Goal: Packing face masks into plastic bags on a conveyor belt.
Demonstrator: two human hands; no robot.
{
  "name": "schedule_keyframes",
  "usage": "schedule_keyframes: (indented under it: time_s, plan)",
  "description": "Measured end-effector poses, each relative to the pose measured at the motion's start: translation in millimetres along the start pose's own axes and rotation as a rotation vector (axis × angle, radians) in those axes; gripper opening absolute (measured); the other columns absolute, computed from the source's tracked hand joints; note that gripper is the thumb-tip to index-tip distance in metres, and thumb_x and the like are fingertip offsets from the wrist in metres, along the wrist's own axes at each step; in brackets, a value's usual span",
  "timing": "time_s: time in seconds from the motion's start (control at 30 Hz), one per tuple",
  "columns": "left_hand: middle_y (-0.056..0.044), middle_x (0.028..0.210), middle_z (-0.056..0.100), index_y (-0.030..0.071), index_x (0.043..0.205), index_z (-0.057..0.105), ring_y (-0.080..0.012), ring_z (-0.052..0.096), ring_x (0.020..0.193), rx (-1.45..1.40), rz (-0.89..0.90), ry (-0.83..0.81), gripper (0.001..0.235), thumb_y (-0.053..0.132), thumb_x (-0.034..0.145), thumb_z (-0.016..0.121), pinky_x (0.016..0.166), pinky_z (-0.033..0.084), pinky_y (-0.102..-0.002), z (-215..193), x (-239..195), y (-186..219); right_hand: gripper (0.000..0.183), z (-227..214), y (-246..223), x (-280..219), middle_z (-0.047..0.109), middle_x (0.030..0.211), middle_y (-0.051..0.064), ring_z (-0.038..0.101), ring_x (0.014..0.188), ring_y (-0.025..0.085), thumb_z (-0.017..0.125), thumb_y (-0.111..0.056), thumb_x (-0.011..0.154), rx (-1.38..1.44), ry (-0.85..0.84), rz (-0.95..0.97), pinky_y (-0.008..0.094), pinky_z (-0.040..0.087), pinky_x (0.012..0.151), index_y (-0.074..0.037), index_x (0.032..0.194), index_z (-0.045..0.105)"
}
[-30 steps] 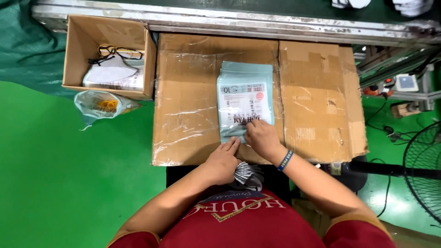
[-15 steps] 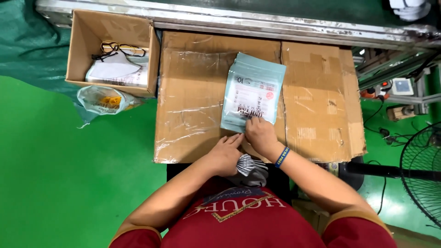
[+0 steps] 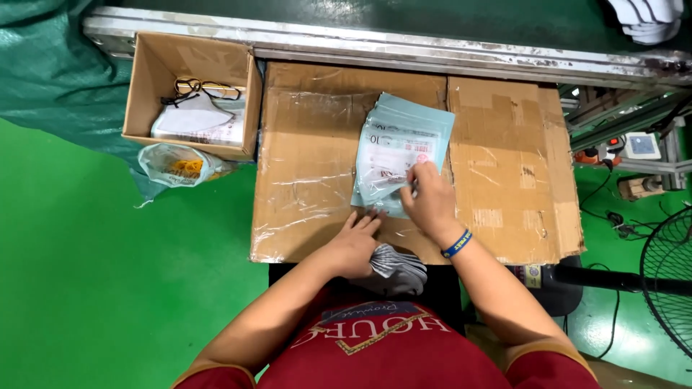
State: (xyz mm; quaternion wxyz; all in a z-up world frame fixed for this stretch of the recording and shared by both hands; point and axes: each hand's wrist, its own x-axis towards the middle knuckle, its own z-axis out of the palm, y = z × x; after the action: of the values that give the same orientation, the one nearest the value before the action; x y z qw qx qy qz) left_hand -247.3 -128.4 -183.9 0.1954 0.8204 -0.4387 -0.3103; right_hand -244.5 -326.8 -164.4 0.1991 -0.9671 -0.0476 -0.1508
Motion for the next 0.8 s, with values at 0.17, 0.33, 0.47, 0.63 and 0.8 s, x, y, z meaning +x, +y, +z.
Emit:
schedule_keyframes:
  time_s: [0.17, 0.33, 0.47, 0.63, 0.8]
  plan:
    - [-0.021, 0.168, 0.01, 0.02, 0.122, 0.075, -0.037, 0.001, 0.158, 0.011, -0.032, -0.059, 0.049, 0.022, 0.073, 0.073, 0.125, 0.001, -0.057, -7, -5, 11, 0.032, 8, -9, 9, 0.062, 0.089, 0.012, 0.066, 0.079, 0.034, 0.073, -0.007, 0.074, -0.077, -0.022, -0.136, 0.045, 0.052, 0.065, -0.007, 0.104, 0.064]
    - [-0.025, 0.167, 0.017, 0.0, 0.131, 0.062, -0.0371, 0.01, 0.156, -0.043, 0.058, 0.039, 0.064, 0.023, 0.074, 0.08, 0.124, 0.009, -0.049, 14, 0, -26, 0.03, -17, -19, 20, 0.068, 0.085, 0.01, 0.069, 0.076, 0.031, 0.071, 0.0, 0.078, 0.233, -0.015, -0.289, 0.041, 0.056, 0.065, -0.015, 0.104, 0.077]
    - [-0.021, 0.14, 0.054, 0.001, 0.135, 0.059, -0.0298, 0.046, 0.13, -0.515, 0.123, 0.122, 0.067, 0.02, 0.075, 0.081, 0.111, 0.035, -0.04, -25, -28, -44, 0.024, -27, -14, 16, 0.072, 0.087, 0.011, 0.071, 0.078, 0.031, 0.068, 0.002, 0.083, 0.281, 0.006, -0.168, 0.039, 0.057, 0.068, -0.013, 0.098, 0.079]
    - [-0.003, 0.103, 0.075, 0.005, 0.115, 0.071, -0.0089, 0.065, 0.094, -0.92, 0.165, 0.332, 0.03, 0.011, 0.086, 0.077, 0.087, 0.055, -0.029, -52, -36, -70, 0.027, -47, -22, 16, 0.074, 0.08, 0.018, 0.07, 0.069, 0.028, 0.072, -0.006, 0.08, 0.435, -0.261, 0.143, 0.037, 0.056, 0.064, -0.009, 0.106, 0.079]
    - [-0.002, 0.094, 0.077, 0.004, 0.107, 0.075, -0.0104, 0.066, 0.085, -0.772, -0.043, 0.43, 0.023, 0.013, 0.087, 0.077, 0.08, 0.056, -0.03, -60, -34, -58, 0.032, -45, -34, 14, 0.073, 0.072, 0.02, 0.068, 0.063, 0.028, 0.071, -0.012, 0.083, 0.432, -0.282, 0.288, 0.038, 0.055, 0.059, -0.003, 0.113, 0.076]
